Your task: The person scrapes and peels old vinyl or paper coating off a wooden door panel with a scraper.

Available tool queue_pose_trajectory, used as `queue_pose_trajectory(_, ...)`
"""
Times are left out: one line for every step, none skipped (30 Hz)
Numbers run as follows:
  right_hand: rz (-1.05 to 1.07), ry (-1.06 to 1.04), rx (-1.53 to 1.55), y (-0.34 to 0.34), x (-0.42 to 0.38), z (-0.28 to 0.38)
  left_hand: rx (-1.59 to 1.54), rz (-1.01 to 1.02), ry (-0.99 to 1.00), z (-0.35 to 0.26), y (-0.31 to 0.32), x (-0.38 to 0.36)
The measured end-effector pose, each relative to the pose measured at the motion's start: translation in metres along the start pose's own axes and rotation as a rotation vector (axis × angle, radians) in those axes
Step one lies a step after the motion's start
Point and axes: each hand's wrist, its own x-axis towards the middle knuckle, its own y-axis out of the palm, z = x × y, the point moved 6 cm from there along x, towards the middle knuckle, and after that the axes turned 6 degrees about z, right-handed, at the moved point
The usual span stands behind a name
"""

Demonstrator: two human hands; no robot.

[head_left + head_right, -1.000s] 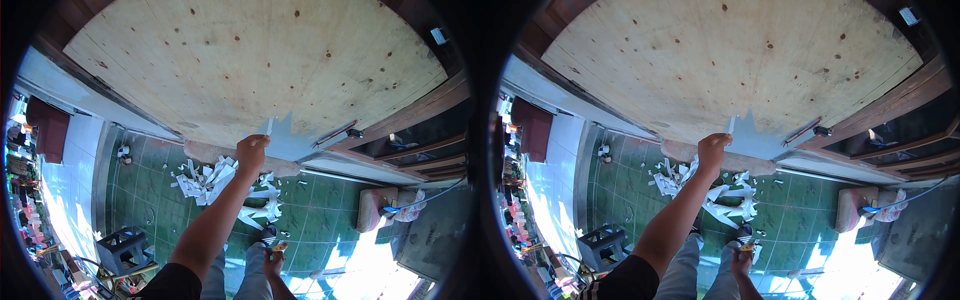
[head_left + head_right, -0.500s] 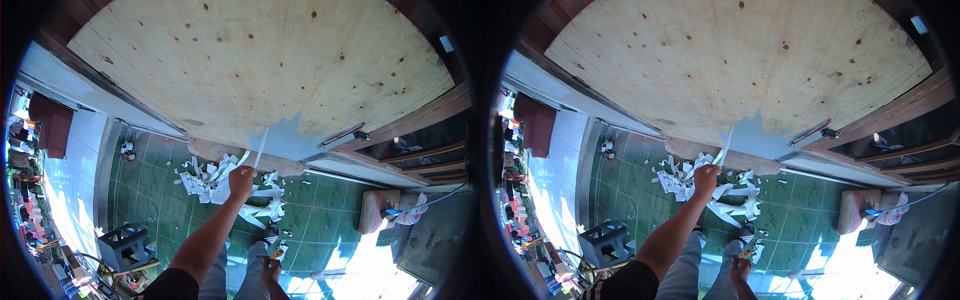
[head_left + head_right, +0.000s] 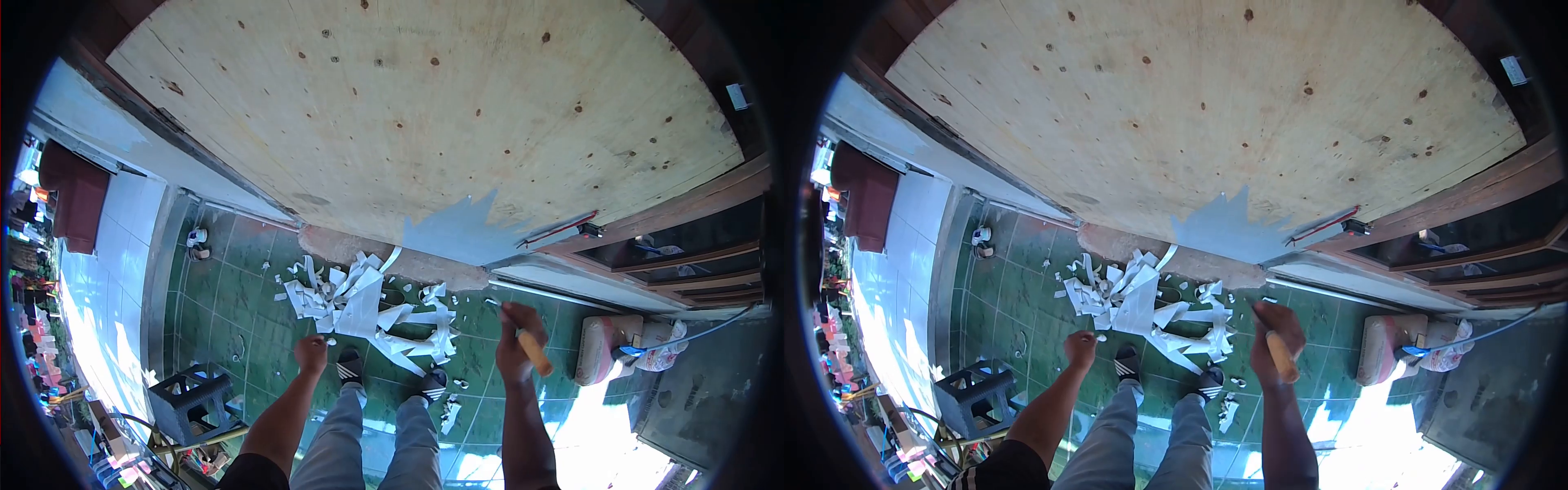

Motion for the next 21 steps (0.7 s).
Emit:
queue_pose_trajectory(0.000,-0.102,-0.047,-0.003,0.037,0.007,-0.002,-0.073,0.067,0.007,-0.008,0.011)
queue_pose_trajectory(0.002,-0.202,-0.094,-0.005,0.067,0.015,0.022,-0.059,0.059,0.007,-0.018,0.017)
queue_pose_trajectory(0.012,-0.272,-0.104,-0.005,0.093,0.020,0.045,-0.044,0.052,-0.002,-0.032,0.024)
queue_pose_trajectory(0.021,-0.345,-0.115,-0.003,0.113,0.025,0.066,-0.031,0.048,-0.008,-0.042,0.032)
queue_pose_trajectory(0.014,-0.369,-0.137,-0.001,0.130,0.025,0.105,-0.057,0.078,-0.009,-0.047,0.039)
queue_pose_trajectory(0.008,-0.391,-0.160,0.000,0.143,0.024,0.143,-0.080,0.108,-0.010,-0.051,0.045)
queue_pose_trajectory(0.009,-0.417,-0.163,0.003,0.152,0.017,0.180,-0.104,0.138,-0.010,-0.054,0.049)
queue_pose_trajectory(-0.006,-0.428,-0.168,0.004,0.157,0.014,0.195,-0.082,0.147,-0.008,-0.056,0.053)
queue_pose_trajectory(-0.024,-0.443,-0.174,0.005,0.162,0.012,0.209,-0.063,0.157,-0.005,-0.056,0.058)
queue_pose_trajectory(-0.040,-0.456,-0.180,0.006,0.164,0.010,0.222,-0.043,0.166,-0.003,-0.054,0.061)
queue_pose_trajectory(-0.037,-0.437,-0.174,0.010,0.164,0.007,0.147,-0.074,0.207,-0.002,-0.053,0.060)
queue_pose_trajectory(-0.017,-0.453,-0.190,0.014,0.162,0.006,0.176,-0.169,0.306,0.000,-0.054,0.058)
queue_pose_trajectory(0.001,-0.466,-0.206,0.019,0.160,0.005,0.206,-0.264,0.408,0.003,-0.057,0.056)
queue_pose_trajectory(0.014,-0.482,-0.223,0.021,0.160,0.004,0.234,-0.365,0.512,0.003,-0.058,0.058)
queue_pose_trajectory(0.025,-0.447,-0.196,0.021,0.162,0.000,0.163,-0.258,0.367,0.011,-0.058,0.067)
queue_pose_trajectory(-0.001,-0.429,-0.167,0.019,0.162,0.001,0.096,-0.147,0.219,0.020,-0.060,0.068)
queue_pose_trajectory(-0.028,-0.412,-0.138,0.018,0.161,0.003,0.030,-0.037,0.070,0.029,-0.060,0.068)
queue_pose_trajectory(-0.056,-0.396,-0.108,0.018,0.161,0.003,0.092,-0.032,0.025,0.029,-0.066,0.066)
queue_pose_trajectory(-0.067,-0.398,-0.103,0.022,0.161,-0.001,0.151,-0.028,-0.022,0.026,-0.070,0.064)
queue_pose_trajectory(-0.074,-0.392,-0.100,0.027,0.156,-0.009,0.214,-0.018,-0.070,0.027,-0.071,0.060)
queue_pose_trajectory(-0.085,-0.386,-0.099,0.028,0.153,-0.011,0.223,-0.023,-0.070,0.033,-0.070,0.059)
